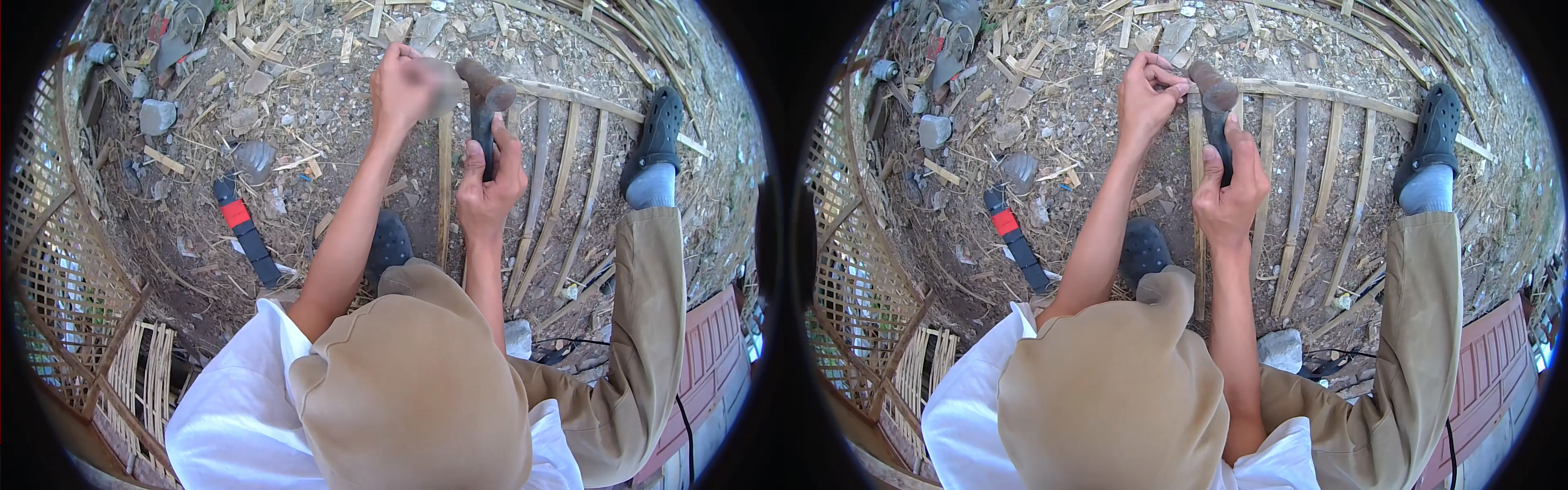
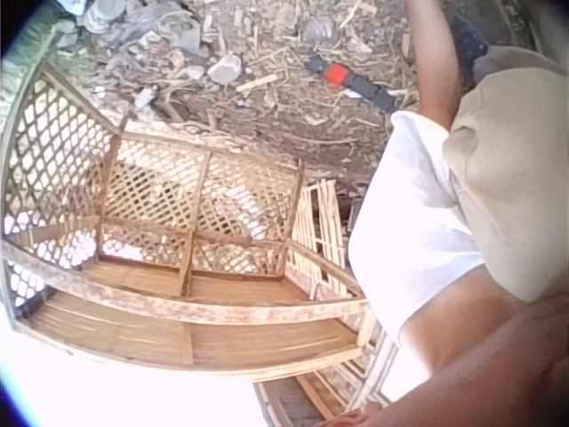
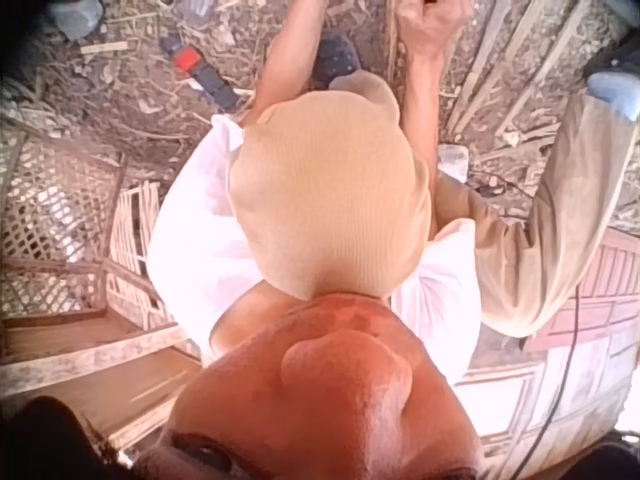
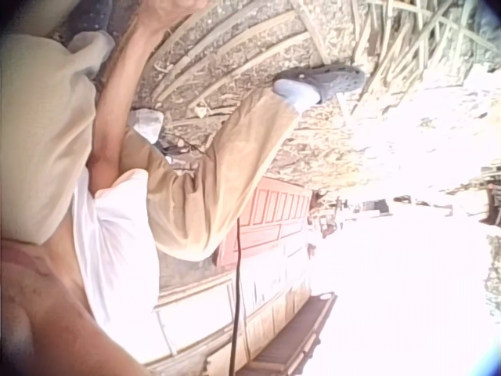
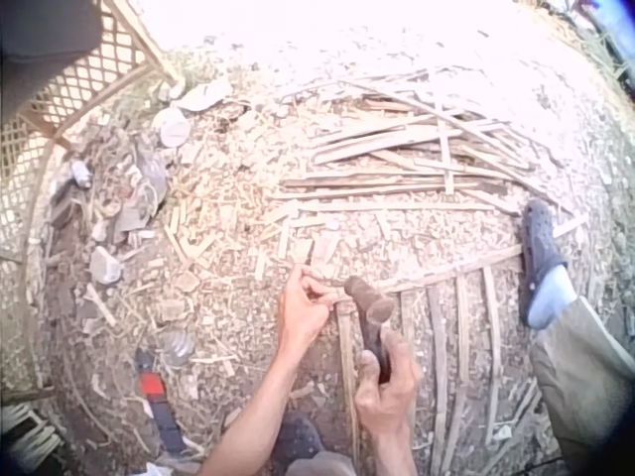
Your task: The person constructs a lattice from bamboo strips by positioning a horizontal strip across several vertical strips and securing it with nails using a hammer.
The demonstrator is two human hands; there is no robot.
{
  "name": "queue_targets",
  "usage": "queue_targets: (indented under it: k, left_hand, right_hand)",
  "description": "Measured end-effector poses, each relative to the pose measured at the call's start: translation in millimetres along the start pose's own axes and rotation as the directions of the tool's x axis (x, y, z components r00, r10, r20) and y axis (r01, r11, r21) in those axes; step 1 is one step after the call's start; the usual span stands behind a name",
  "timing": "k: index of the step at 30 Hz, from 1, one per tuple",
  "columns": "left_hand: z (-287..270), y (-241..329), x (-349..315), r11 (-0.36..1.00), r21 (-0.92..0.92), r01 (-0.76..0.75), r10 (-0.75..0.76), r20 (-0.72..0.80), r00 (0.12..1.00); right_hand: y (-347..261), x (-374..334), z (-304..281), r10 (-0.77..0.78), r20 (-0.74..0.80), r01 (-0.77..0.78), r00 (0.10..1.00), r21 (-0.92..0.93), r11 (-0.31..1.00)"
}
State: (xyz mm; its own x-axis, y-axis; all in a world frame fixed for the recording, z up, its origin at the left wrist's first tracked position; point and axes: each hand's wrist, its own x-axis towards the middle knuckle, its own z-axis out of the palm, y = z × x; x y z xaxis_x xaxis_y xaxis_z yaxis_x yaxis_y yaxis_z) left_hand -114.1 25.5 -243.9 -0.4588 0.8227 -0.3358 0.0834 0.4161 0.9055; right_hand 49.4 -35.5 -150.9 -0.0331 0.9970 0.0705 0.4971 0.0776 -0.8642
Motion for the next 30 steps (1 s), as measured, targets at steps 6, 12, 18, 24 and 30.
queue_targets:
  k: [6,12,18,24,30]
  left_hand:
    - [-6.2,10.5,3.1,0.995,0.101,-0.002,0.0,0.018,1.0]
    - [-6.7,2.4,6.5,0.999,-0.026,0.025,-0.023,0.052,0.998]
    - [-7.2,-2.8,0.9,0.992,-0.125,0.007,0.006,0.101,0.995]
    - [-6.0,1.4,-6.3,0.996,0.04,-0.082,0.08,0.039,0.996]
    - [-10.8,17.8,-7.5,0.985,0.171,-0.034,0.024,0.058,0.998]
  right_hand:
    - [4.1,2.8,-8.2,0.058,0.1,-0.038,0.993,-0.185,0.982]
    - [-28.2,7.5,0.5,0.382,0.161,-0.388,0.91,0.011,0.921]
    - [1.0,-3.5,-6.4,0.54,0.186,-0.554,0.821,0.488,0.674]
    - [-9.9,1.8,-29.7,0.594,0.224,-0.578,0.773,0.633,0.515]
    - [17.7,-5.4,-20.3,0.365,0.066,-0.371,0.929,0.145,0.917]
